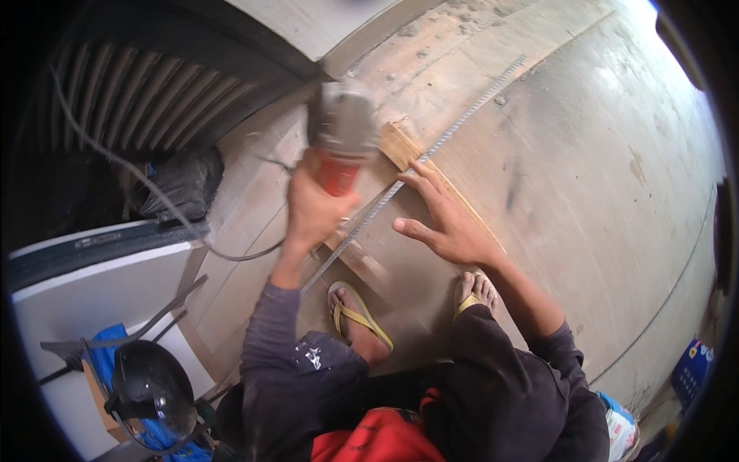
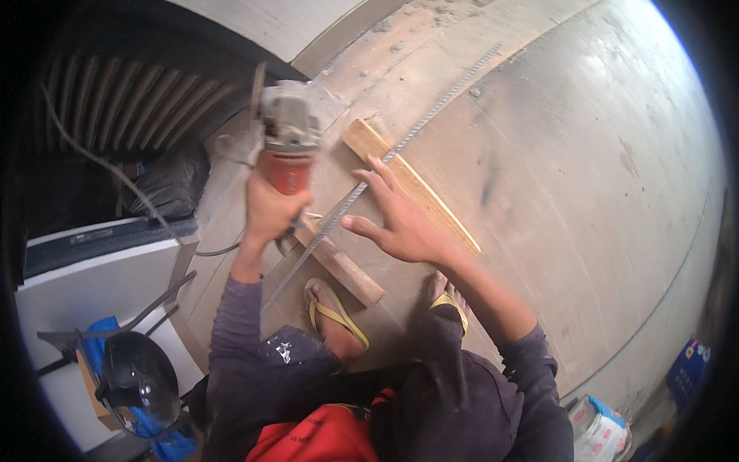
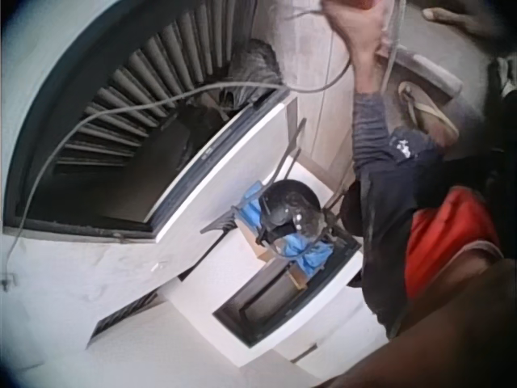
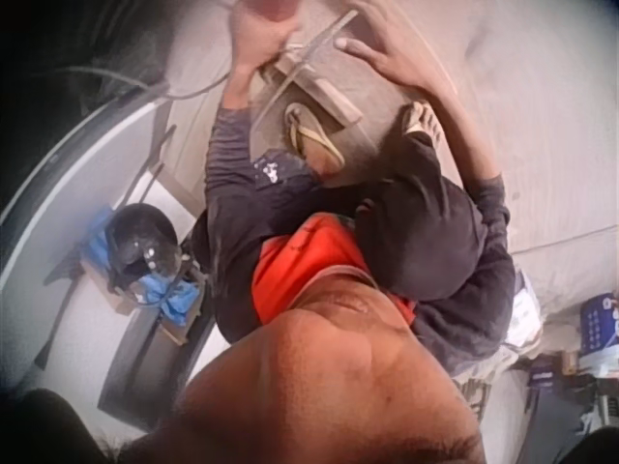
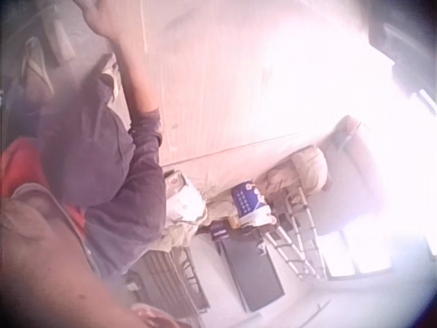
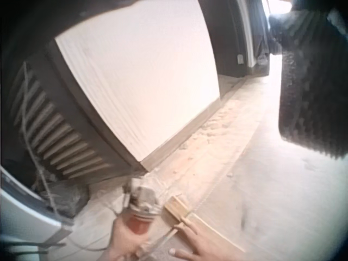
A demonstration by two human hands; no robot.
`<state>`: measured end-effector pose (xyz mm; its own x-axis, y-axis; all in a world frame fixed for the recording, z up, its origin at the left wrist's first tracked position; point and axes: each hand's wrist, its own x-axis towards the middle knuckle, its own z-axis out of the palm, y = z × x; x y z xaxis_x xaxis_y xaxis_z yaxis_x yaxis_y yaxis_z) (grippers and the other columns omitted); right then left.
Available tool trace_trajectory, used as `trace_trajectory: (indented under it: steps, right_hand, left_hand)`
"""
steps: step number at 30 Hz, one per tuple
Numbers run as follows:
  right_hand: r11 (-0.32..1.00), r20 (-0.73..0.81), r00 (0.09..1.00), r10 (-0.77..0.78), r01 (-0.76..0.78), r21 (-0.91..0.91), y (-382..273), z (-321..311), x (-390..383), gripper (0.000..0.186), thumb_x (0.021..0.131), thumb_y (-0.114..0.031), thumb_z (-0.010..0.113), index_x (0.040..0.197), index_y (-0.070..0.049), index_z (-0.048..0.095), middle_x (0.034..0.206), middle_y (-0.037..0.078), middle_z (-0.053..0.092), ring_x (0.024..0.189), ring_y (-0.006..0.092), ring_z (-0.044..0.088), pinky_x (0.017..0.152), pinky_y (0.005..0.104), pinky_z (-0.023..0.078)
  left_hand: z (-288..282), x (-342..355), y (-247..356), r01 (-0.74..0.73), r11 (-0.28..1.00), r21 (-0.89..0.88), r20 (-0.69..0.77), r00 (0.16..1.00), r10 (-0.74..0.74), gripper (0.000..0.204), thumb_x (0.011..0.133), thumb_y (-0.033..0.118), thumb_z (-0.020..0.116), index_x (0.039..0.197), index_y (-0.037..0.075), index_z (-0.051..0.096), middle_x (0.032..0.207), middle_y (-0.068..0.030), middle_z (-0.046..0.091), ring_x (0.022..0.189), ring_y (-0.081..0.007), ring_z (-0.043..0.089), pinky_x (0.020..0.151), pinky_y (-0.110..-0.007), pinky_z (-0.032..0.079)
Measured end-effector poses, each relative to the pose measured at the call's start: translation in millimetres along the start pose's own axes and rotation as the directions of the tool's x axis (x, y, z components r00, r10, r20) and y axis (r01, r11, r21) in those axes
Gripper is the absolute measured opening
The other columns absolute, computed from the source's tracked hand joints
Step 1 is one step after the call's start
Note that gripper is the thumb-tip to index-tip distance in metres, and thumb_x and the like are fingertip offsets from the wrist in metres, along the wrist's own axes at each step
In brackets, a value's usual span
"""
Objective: The person uses an angle grinder to cut a long metal rod into shorter pieces. They position the rod on wooden supports, cut it while sparks fly, then remove the cut piece and repeat the process.
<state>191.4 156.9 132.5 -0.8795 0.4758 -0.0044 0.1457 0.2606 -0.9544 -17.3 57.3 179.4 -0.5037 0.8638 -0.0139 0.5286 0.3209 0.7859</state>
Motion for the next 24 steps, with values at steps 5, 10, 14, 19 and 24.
trace_trajectory:
  steps: [5, 10, 14, 19, 24]
  right_hand:
    - [0.965, -0.048, 0.964, 0.262, -0.262, 0.022, 55.5, 3.6, -72.8, 0.055, 0.088, -0.03, 0.067, 0.132, -0.004, 0.047, 0.134, 0.019, 0.05, 0.127, 0.033, 0.047, 0.105, 0.0423, 0.038]
    - [0.888, -0.13, 0.88, 0.457, -0.443, 0.123, 75.2, 12.6, -136.0, 0.05, 0.088, -0.035, 0.066, 0.124, -0.002, 0.056, 0.12, 0.02, 0.061, 0.112, 0.0347, 0.059, 0.094, 0.0416, 0.047]
    - [0.838, -0.149, 0.833, 0.533, -0.497, 0.225, 65.1, 8.9, -149.1, 0.047, 0.089, -0.031, 0.066, 0.123, 0.0, 0.057, 0.122, 0.02, 0.061, 0.115, 0.033, 0.058, 0.095, 0.0414, 0.047]
    - [0.815, -0.257, 0.773, 0.58, -0.547, 0.192, 62.9, -4.4, -158.0, 0.043, 0.088, -0.021, 0.067, 0.124, 0.002, 0.056, 0.12, 0.02, 0.062, 0.114, 0.0293, 0.059, 0.094, 0.0401, 0.049]
    - [0.8, -0.268, 0.754, 0.599, -0.575, 0.172, 60.7, -11.2, -143.5, 0.041, 0.088, -0.018, 0.066, 0.122, 0.003, 0.057, 0.118, 0.02, 0.062, 0.113, 0.0284, 0.06, 0.095, 0.0395, 0.049]
  left_hand:
    - [-30.3, 38.5, -68.3, 0.201, 0.853, 0.481, -0.277, 0.958, -0.069, 0.069, 0.059, 0.013, 0.077, 0.121, 0.003, 0.05, 0.109, -0.0196, 0.061, 0.102, -0.0378, 0.059, 0.089, -0.048, 0.047]
    - [-9.6, 60.2, -139.7, 0.296, 0.755, 0.586, -0.347, 0.933, -0.097, 0.069, 0.063, 0.018, 0.074, 0.125, 0.004, 0.047, 0.113, -0.0215, 0.058, 0.112, -0.0391, 0.053, 0.096, -0.049, 0.042]
    - [-0.7, 63.0, -187.1, 0.346, 0.688, 0.638, -0.356, 0.925, -0.135, 0.064, 0.064, 0.017, 0.073, 0.122, 0.004, 0.048, 0.114, -0.0214, 0.058, 0.112, -0.0376, 0.052, 0.097, -0.048, 0.04]
    - [-5.6, 61.8, -231.3, 0.265, 0.666, 0.697, -0.282, 0.956, -0.085, 0.06, 0.066, 0.015, 0.07, 0.121, 0.006, 0.048, 0.115, -0.0202, 0.057, 0.113, -0.0362, 0.05, 0.097, -0.049, 0.037]
    - [-11.5, 73.6, -224.7, 0.136, 0.661, 0.738, -0.169, 0.985, -0.014, 0.06, 0.067, 0.013, 0.069, 0.122, 0.005, 0.046, 0.114, -0.0188, 0.058, 0.116, -0.0345, 0.049, 0.098, -0.047, 0.034]
